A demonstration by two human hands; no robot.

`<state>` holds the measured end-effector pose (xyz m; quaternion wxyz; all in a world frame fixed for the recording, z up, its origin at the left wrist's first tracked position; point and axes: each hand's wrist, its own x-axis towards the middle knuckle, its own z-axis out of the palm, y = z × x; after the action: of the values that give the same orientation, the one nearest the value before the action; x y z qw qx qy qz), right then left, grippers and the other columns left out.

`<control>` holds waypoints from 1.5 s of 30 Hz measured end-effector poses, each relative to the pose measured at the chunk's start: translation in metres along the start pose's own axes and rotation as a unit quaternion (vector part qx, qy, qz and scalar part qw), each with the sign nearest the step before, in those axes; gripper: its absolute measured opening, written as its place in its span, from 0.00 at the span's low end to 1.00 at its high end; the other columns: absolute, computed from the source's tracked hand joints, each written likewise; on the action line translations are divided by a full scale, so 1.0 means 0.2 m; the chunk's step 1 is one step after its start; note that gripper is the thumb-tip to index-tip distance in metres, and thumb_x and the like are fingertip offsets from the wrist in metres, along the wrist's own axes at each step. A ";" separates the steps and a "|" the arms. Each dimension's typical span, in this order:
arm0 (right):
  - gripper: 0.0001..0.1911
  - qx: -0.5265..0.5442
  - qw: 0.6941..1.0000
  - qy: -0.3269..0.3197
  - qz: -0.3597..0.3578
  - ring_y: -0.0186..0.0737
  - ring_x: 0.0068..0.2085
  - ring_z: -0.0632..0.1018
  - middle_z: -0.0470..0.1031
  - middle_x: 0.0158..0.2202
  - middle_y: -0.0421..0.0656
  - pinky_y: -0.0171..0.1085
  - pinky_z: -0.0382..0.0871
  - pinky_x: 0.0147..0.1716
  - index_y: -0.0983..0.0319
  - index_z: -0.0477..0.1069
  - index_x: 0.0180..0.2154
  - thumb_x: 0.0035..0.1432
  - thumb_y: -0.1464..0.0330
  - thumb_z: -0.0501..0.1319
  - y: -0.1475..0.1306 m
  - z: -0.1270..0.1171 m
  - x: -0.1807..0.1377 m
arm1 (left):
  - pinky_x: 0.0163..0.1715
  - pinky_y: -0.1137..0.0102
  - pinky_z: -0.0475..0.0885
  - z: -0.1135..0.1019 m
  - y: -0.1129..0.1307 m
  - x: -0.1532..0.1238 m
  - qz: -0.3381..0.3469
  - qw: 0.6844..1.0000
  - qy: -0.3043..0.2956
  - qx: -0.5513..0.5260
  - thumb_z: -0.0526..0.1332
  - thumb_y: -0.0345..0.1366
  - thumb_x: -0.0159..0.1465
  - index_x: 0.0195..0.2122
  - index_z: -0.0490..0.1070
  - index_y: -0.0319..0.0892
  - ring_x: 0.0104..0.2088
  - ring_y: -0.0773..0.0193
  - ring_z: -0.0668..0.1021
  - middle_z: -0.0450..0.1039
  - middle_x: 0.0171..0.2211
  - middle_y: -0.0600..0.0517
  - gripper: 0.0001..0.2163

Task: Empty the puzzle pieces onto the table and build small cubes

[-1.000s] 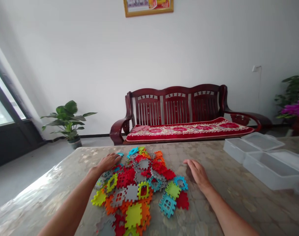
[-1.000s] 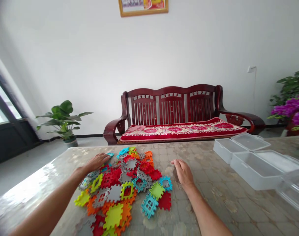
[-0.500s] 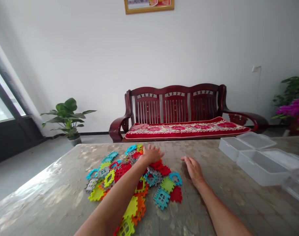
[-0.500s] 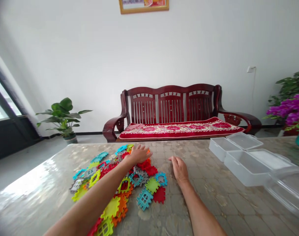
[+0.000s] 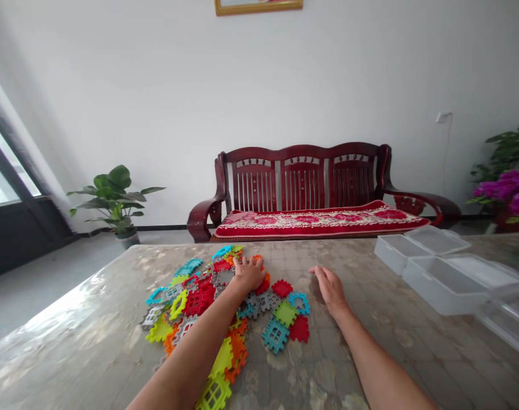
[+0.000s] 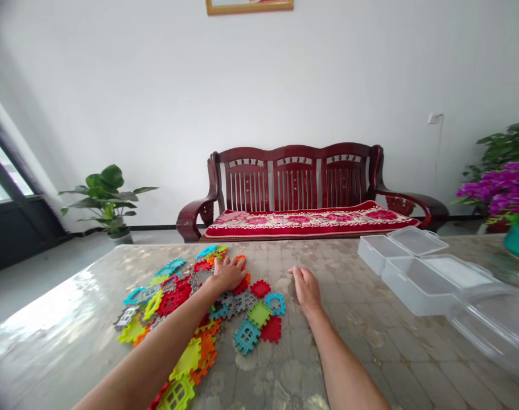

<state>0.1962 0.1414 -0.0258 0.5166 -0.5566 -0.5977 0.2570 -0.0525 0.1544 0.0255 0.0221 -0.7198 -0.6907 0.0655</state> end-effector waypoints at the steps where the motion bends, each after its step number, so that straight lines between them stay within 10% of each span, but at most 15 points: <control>1: 0.26 -0.003 1.000 -0.002 0.000 0.48 0.44 0.76 0.80 0.37 0.46 0.41 0.66 0.48 0.58 0.76 0.30 0.56 0.49 0.48 0.00 0.00 0.00 | 0.56 0.35 0.46 0.01 -0.02 -0.01 0.001 1.000 0.002 0.001 0.43 0.47 0.66 0.62 0.59 0.46 0.61 0.39 0.61 0.61 0.62 0.40 0.26; 16: 0.26 -0.007 1.000 -0.004 0.005 0.48 0.43 0.77 0.80 0.37 0.47 0.41 0.67 0.46 0.59 0.76 0.30 0.54 0.49 0.47 -0.02 -0.01 0.00 | 0.54 0.33 0.47 -0.01 -0.30 -0.17 -0.050 0.999 -0.002 0.001 0.46 0.44 0.66 0.60 0.62 0.47 0.63 0.38 0.58 0.60 0.63 0.40 0.23; 29: 0.27 -0.006 1.000 0.005 0.002 0.48 0.42 0.77 0.80 0.37 0.47 0.42 0.67 0.46 0.60 0.77 0.31 0.55 0.49 0.47 0.00 -0.02 0.01 | 0.61 0.40 0.45 0.09 0.71 -0.43 0.108 0.981 0.093 -0.134 0.37 0.57 0.65 0.65 0.56 0.46 0.67 0.42 0.52 0.51 0.67 0.41 0.33; 45: 0.25 -0.021 1.000 -0.018 0.011 0.50 0.42 0.77 0.81 0.36 0.48 0.41 0.67 0.42 0.61 0.77 0.32 0.52 0.51 0.50 0.02 -0.01 0.01 | 0.59 0.40 0.49 0.16 0.29 -0.47 0.056 0.987 0.134 -0.072 0.44 0.48 0.68 0.63 0.58 0.48 0.63 0.45 0.59 0.58 0.64 0.43 0.25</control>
<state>0.1999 0.1444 -0.0274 0.4908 -0.5690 -0.6064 0.2600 -0.0033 0.0563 -0.0082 0.0590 -0.7596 -0.6427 -0.0804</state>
